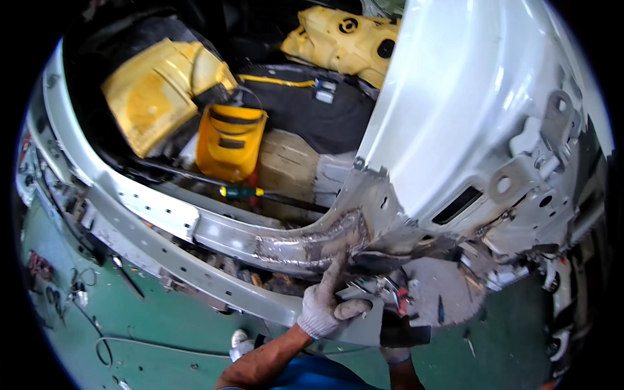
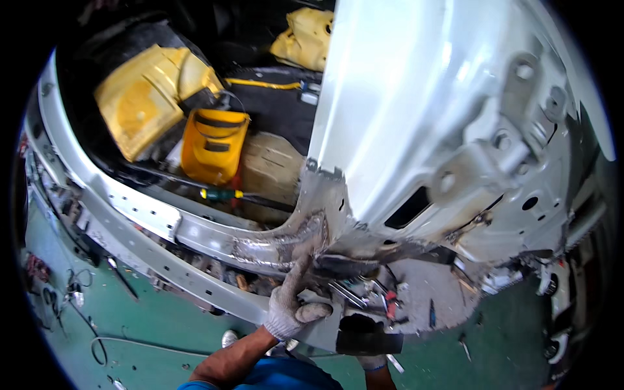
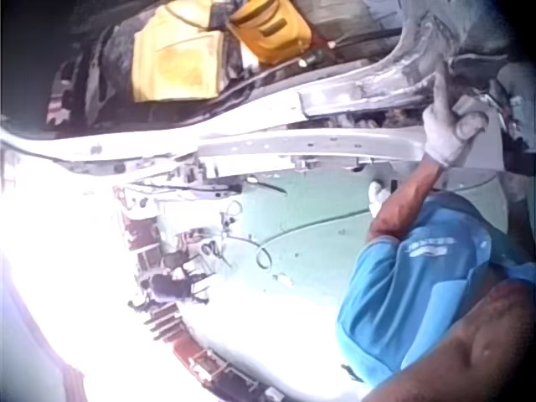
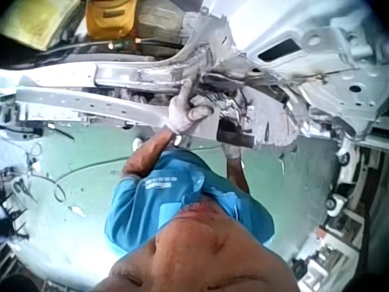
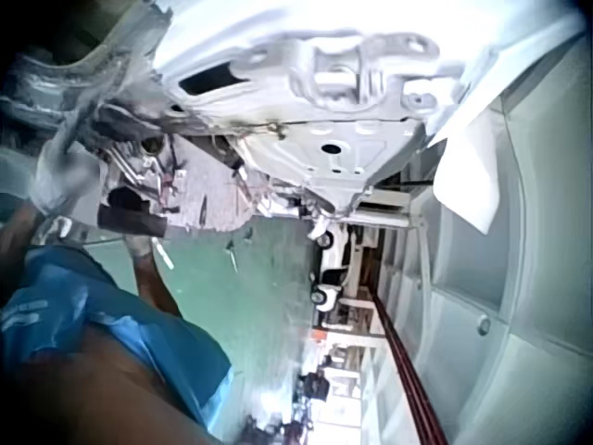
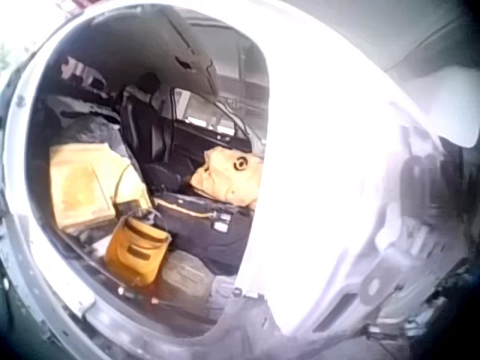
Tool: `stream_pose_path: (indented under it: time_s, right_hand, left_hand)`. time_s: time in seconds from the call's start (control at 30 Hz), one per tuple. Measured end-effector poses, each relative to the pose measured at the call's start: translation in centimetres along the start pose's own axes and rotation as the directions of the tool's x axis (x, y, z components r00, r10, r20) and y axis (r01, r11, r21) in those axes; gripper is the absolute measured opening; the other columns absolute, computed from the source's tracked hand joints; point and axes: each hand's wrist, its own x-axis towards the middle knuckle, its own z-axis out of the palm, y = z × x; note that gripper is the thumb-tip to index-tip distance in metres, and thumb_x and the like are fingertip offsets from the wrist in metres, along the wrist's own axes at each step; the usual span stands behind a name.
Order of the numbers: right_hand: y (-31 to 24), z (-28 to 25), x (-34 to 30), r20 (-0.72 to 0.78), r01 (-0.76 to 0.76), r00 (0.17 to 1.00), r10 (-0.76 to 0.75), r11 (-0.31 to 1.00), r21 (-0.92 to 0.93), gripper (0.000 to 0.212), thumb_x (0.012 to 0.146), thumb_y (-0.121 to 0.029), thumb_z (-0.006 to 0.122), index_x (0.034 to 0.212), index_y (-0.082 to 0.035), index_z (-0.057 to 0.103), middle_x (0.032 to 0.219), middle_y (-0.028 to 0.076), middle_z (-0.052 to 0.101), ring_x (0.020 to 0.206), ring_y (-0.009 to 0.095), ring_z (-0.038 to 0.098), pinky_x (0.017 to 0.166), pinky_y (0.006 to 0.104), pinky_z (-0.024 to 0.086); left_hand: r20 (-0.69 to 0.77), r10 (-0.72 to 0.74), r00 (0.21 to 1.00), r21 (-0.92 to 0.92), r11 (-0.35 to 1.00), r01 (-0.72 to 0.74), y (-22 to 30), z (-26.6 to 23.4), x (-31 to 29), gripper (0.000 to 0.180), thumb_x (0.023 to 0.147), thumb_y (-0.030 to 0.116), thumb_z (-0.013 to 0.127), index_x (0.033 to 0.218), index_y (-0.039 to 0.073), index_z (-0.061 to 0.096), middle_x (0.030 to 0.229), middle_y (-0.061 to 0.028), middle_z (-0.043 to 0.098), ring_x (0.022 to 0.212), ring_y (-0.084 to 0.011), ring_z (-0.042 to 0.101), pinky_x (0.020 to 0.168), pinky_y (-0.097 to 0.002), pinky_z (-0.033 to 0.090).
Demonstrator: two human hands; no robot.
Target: The person repeatedly positions and aligns a metal car bumper beam against the front frame of a vehicle, checking fitment and making small adjustments. The person also uses a metal ruler to measure gaps between the beam and the car body.
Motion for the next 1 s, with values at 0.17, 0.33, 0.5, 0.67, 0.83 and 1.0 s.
stream_pose_path:
  time_s: [0.17,0.33,0.5,0.67,0.83,1.0]
  right_hand:
    - [3.3,0.0,0.3,0.065,0.178,0.983,-0.171,0.975,-0.132,0.043,0.111,-0.039,0.039,0.123,-0.002,0.058,0.12,0.012,0.062,0.114,0.026,0.056,0.108,0.0428,0.042]
    - [6.1,0.5,-0.7,0.124,0.333,0.943,-0.309,0.898,-0.287,0.043,0.111,-0.043,0.039,0.111,-0.005,0.058,0.109,0.01,0.062,0.104,0.026,0.056,0.104,0.0452,0.043]
    - [7.4,1.9,-2.7,0.155,0.436,0.899,-0.409,0.818,-0.374,0.047,0.111,-0.048,0.038,0.1,-0.007,0.059,0.099,0.009,0.062,0.095,0.026,0.055,0.1,0.0476,0.044]
    - [8.0,1.8,-3.0,0.188,0.464,0.886,-0.425,0.793,-0.395,0.054,0.112,-0.052,0.037,0.088,-0.01,0.06,0.088,0.007,0.061,0.085,0.026,0.055,0.097,0.05,0.045]
    - [7.9,1.8,-3.5,0.165,0.518,0.846,-0.508,0.708,-0.48,0.06,0.111,-0.058,0.032,0.074,-0.015,0.048,0.073,0.004,0.049,0.074,0.024,0.045,0.093,0.0501,0.041]
    - [8.5,3.7,-2.3,0.079,0.48,0.842,-0.533,0.675,-0.561,0.063,0.111,-0.06,0.03,0.065,-0.019,0.035,0.062,0.0,0.034,0.068,0.02,0.034,0.092,0.0456,0.039]
  left_hand:
    - [0.047,0.07,0.996,-0.035,0.997,-0.068,1.1,-0.7,-0.1,0.108,0.072,0.06,0.09,0.151,-0.001,0.05,0.105,-0.0173,0.078,0.09,-0.0336,0.078,0.087,-0.0405,0.06]
    - [0.012,0.331,0.944,-0.011,0.944,-0.331,1.4,-1.6,-0.7,0.081,0.075,0.058,0.086,0.13,0.002,0.066,0.09,-0.0152,0.076,0.073,-0.0327,0.075,0.065,-0.0415,0.059]
    - [0.238,0.284,0.929,-0.102,0.958,-0.267,3.9,-4.2,-0.7,0.071,0.078,0.048,0.085,0.128,0.002,0.064,0.088,-0.0137,0.073,0.072,-0.0323,0.072,0.063,-0.0439,0.057]
    - [0.163,0.361,0.918,-0.146,0.929,-0.339,2.0,-5.0,-0.8,0.065,0.08,0.04,0.086,0.129,0.003,0.063,0.079,-0.0105,0.071,0.072,-0.0327,0.073,0.067,-0.0445,0.056]
    - [0.161,0.344,0.925,0.103,0.926,-0.363,-2.2,-6.6,-2.6,0.063,0.081,0.042,0.083,0.127,0.003,0.064,0.09,-0.0142,0.071,0.08,-0.0343,0.071,0.073,-0.0476,0.056]
    - [0.192,0.262,0.946,0.257,0.917,-0.306,-5.6,-8.0,-3.4,0.056,0.082,0.043,0.081,0.121,0.006,0.064,0.085,-0.012,0.068,0.078,-0.034,0.069,0.086,-0.0538,0.054]
